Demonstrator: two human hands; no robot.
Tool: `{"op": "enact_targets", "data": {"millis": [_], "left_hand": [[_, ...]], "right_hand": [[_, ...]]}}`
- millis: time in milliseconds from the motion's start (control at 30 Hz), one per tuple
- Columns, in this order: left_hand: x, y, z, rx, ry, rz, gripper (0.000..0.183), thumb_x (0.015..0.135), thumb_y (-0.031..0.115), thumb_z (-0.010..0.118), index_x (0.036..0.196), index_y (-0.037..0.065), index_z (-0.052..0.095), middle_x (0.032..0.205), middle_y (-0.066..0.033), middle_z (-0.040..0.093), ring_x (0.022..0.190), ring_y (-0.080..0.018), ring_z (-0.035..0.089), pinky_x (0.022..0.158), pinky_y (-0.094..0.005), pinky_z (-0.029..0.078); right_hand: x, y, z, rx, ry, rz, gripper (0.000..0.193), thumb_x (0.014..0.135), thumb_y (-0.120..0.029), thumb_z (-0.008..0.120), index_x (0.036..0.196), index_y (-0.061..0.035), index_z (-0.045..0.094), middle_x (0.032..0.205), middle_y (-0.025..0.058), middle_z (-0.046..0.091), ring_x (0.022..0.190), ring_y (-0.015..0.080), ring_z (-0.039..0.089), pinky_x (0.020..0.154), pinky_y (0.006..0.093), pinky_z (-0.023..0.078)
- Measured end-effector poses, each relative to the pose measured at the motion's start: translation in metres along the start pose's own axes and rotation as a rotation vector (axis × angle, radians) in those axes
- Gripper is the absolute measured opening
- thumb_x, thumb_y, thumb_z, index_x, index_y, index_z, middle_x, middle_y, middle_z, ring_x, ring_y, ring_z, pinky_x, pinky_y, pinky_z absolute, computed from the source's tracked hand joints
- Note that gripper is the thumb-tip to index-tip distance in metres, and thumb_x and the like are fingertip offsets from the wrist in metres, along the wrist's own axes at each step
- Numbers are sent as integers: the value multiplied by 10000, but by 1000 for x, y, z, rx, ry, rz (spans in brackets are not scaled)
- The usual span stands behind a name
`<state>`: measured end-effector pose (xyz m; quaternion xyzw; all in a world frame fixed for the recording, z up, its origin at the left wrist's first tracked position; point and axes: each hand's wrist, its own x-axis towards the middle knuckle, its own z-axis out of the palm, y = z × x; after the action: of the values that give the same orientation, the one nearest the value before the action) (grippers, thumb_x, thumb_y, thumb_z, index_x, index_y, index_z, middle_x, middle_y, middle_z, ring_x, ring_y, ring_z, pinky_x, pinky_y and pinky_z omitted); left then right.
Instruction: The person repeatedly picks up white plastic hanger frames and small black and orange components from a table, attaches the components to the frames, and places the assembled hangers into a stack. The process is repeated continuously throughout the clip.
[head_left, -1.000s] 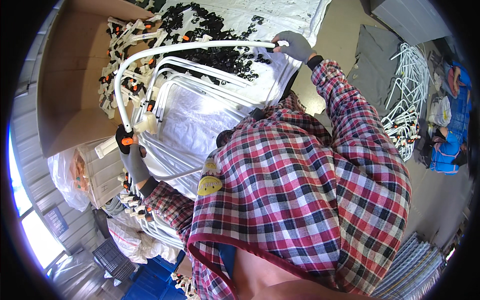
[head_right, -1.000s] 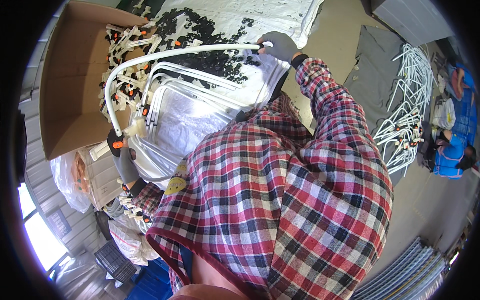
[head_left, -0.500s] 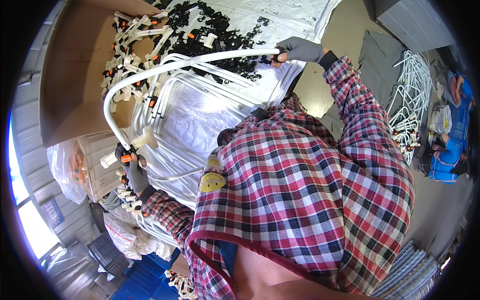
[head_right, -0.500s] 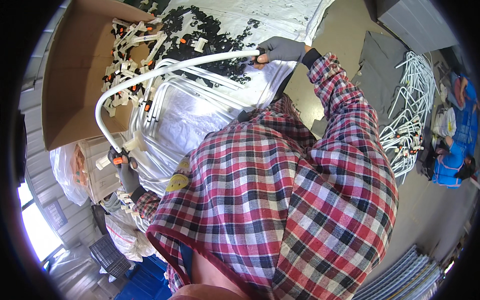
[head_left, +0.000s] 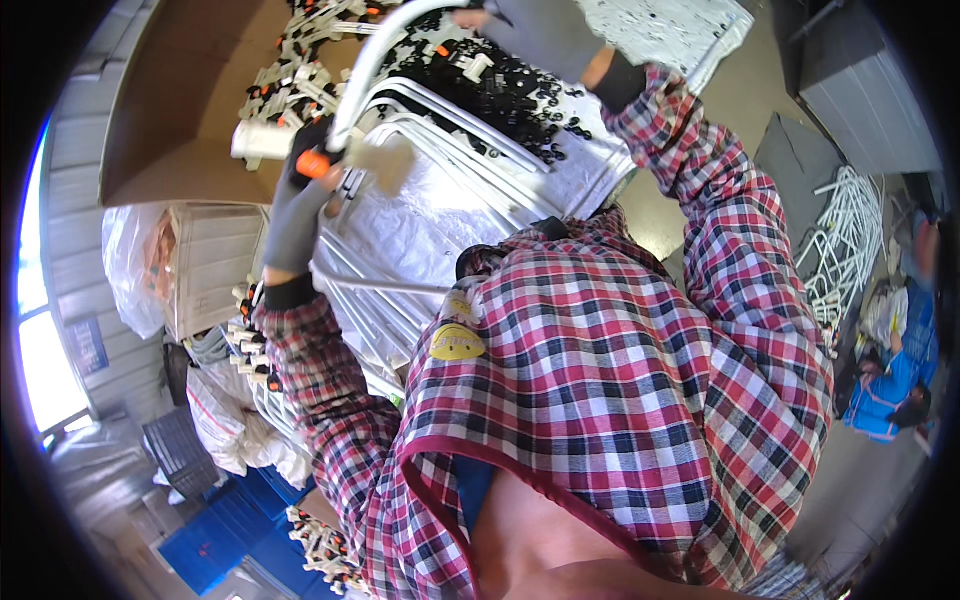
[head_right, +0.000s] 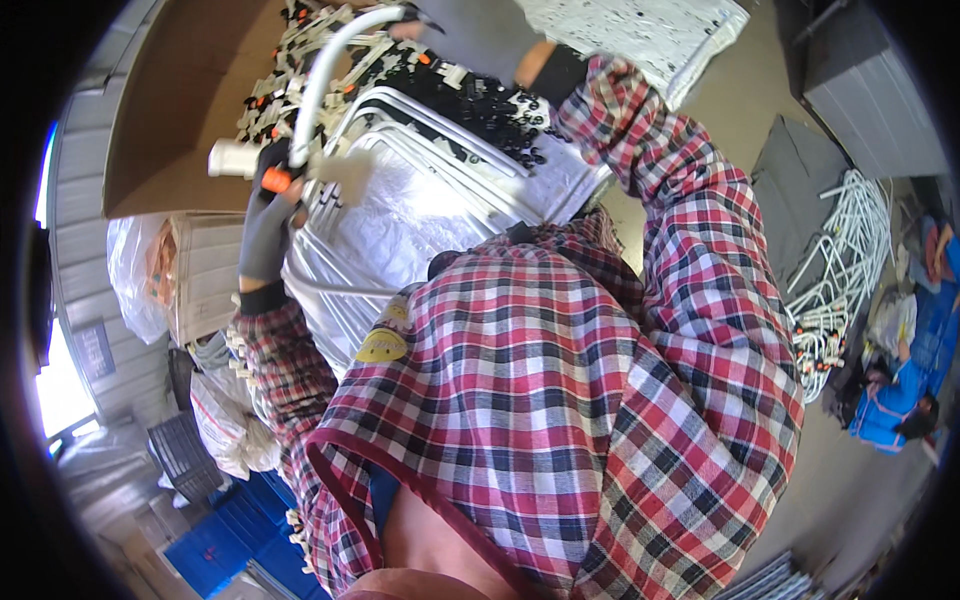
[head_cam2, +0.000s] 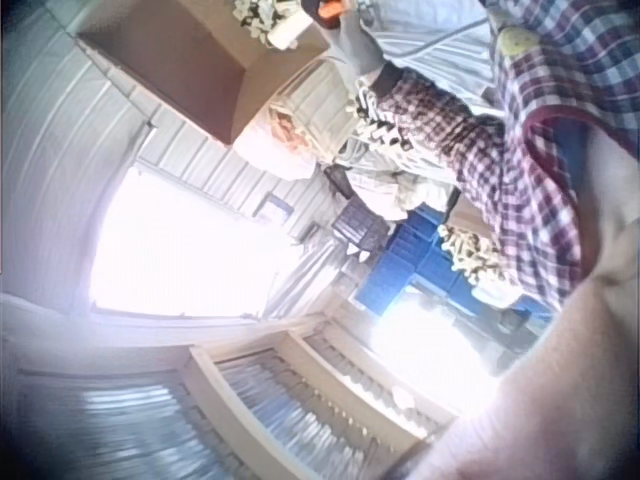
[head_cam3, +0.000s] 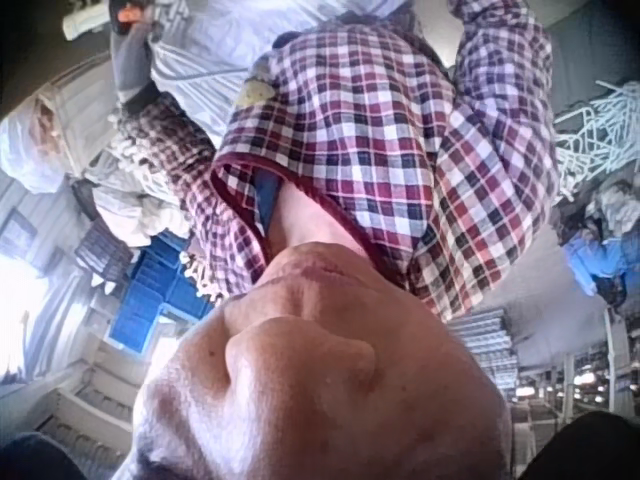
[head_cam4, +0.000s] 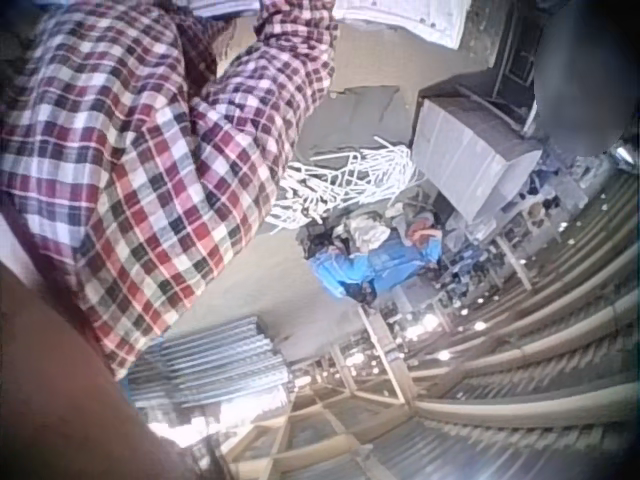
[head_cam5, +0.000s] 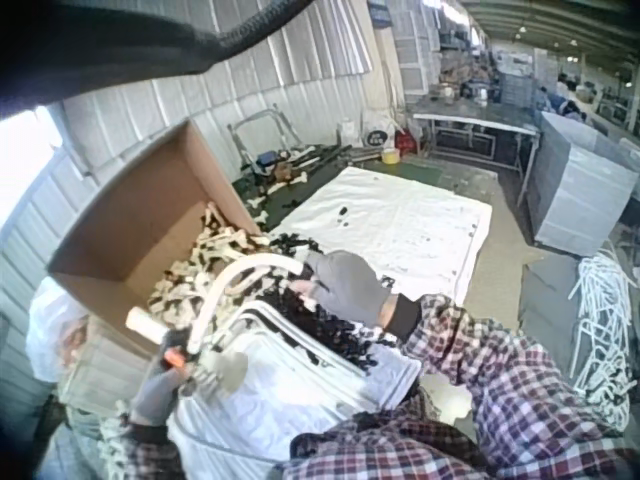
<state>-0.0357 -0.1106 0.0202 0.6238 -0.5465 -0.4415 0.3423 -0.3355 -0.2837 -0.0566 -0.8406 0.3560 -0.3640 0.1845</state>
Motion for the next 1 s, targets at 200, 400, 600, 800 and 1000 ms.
{"op": "enact_targets", "data": {"millis": [200,400,600,800,1000], "left_hand": [[36,26,30,36,-342,-61,496,890,283,685,1273,15,515,873,9,569,705,-90,562,635,-242,459],[49,8,40,-133,-456,73,889,786,305,810,1511,72,352,1401,-36,499,1231,-141,485,1037,-302,393],[74,9,70,-38,-431,109,756,817,121,778,1474,58,409,1323,-37,566,1170,-125,531,989,-276,428],[79,14,75,362,-280,472,708,762,27,797,1392,63,476,1138,-30,612,1006,-113,580,882,-260,479],[98,-18,63,-220,-484,128,1068,613,632,840,1400,41,426,1299,-157,563,1183,-238,566,1003,-378,477]], "right_hand": [[38,-53,-5,-442,-42,-786,166,734,-238,622,619,-118,624,594,89,605,583,285,617,602,421,489],[16,-42,-4,-374,-8,-669,185,705,-273,631,579,-138,617,568,90,594,573,298,624,573,427,481],[-3,-1,7,-283,212,-592,242,697,-356,628,686,-120,581,692,70,613,765,267,629,718,404,475],[-119,53,76,-7,561,-132,234,916,-275,628,1077,-106,639,1067,108,627,975,282,619,834,389,508],[-202,129,180,208,-267,240,150,877,-97,561,987,-88,662,979,97,619,915,282,629,797,397,507]]}}
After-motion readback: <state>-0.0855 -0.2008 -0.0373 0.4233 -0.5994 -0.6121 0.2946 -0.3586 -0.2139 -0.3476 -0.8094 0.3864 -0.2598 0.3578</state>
